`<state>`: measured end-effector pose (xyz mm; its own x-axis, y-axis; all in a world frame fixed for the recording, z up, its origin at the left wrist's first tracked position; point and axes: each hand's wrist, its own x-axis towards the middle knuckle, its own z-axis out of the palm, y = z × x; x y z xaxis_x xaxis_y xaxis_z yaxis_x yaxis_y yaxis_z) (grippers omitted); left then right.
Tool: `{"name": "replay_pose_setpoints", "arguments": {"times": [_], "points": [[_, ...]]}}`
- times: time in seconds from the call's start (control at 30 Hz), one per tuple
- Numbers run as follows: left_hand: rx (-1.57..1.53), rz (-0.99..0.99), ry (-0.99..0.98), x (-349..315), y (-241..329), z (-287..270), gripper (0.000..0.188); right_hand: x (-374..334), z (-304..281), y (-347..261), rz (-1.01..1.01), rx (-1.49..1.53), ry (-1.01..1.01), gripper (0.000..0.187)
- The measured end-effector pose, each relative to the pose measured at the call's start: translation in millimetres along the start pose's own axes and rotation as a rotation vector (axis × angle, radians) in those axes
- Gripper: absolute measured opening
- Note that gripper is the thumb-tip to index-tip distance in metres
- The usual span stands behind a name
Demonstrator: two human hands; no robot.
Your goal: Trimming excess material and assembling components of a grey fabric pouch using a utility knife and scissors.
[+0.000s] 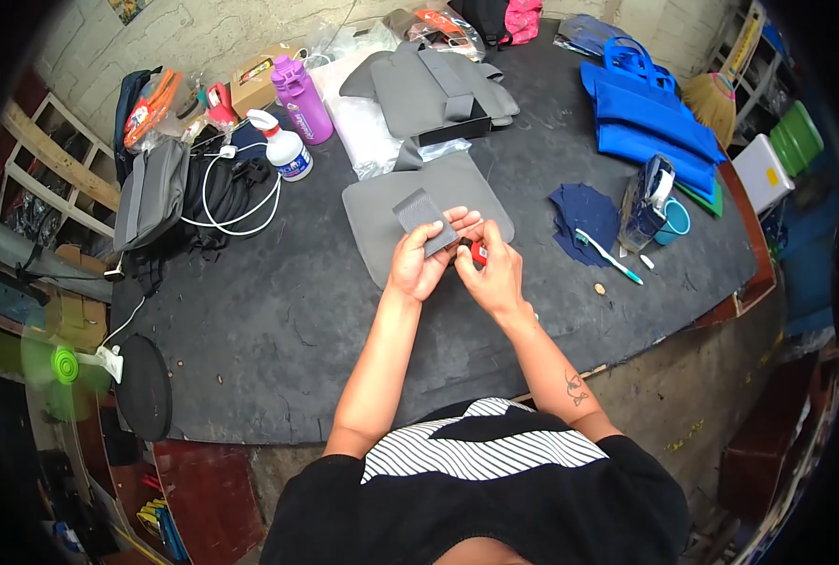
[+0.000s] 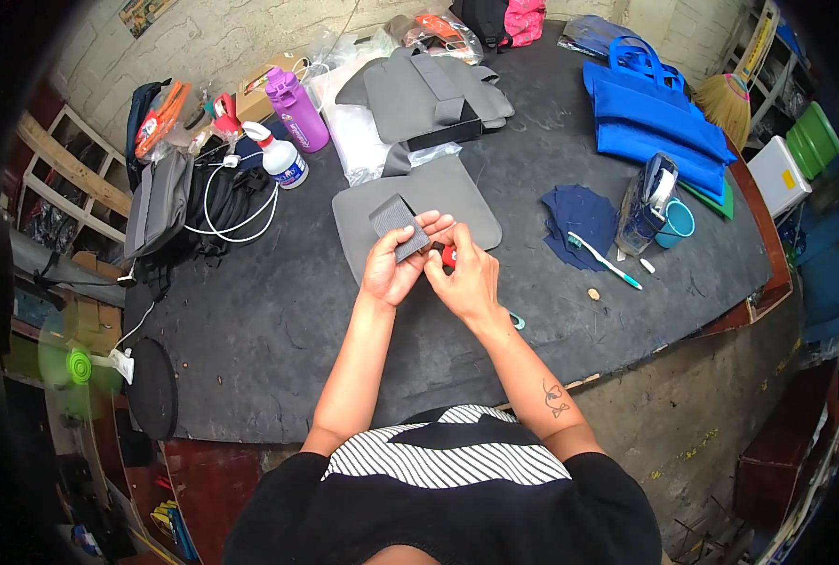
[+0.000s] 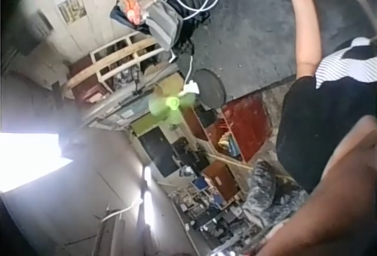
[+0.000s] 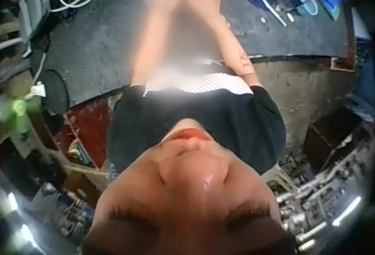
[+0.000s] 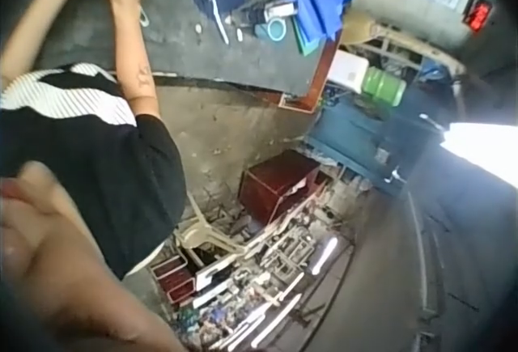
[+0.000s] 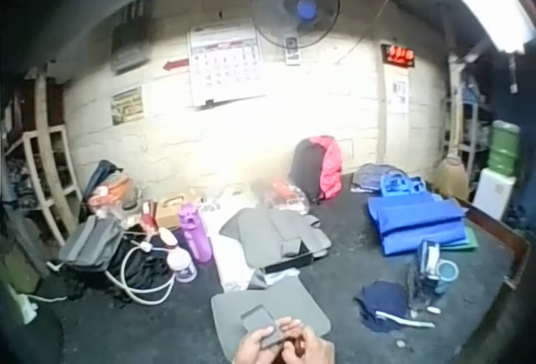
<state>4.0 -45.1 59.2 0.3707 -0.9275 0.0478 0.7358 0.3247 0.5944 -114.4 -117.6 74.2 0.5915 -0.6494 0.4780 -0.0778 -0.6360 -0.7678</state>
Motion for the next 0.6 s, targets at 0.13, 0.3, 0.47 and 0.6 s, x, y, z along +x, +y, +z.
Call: {"name": "replay_pose_setpoints", "arguments": {"times": [0.13,0.3,0.47,0.6], "points": [[0.01,0.008,0.027,-1.5,-1.2,-1.5,0.045,-2.1,1.3,-0.5,-0.023,-0.017,-0.006,0.024],[0.016,-0.002,0.051,-2.7,-1.4,-3.3,0.043,-2.6,0.9,-2.5,-0.039,-0.08,-0.02,0.025],[0.008,0.001,0.025,-5.0,0.8,-0.9,0.04,-3.4,2.5,0.8,-0.038,-0.078,-0.037,0.027],[0.416,-0.064,0.249,-3.7,18.9,10.9,0.04,17.7,-16.4,1.8,0.029,0.35,-0.153,0.039]]}}
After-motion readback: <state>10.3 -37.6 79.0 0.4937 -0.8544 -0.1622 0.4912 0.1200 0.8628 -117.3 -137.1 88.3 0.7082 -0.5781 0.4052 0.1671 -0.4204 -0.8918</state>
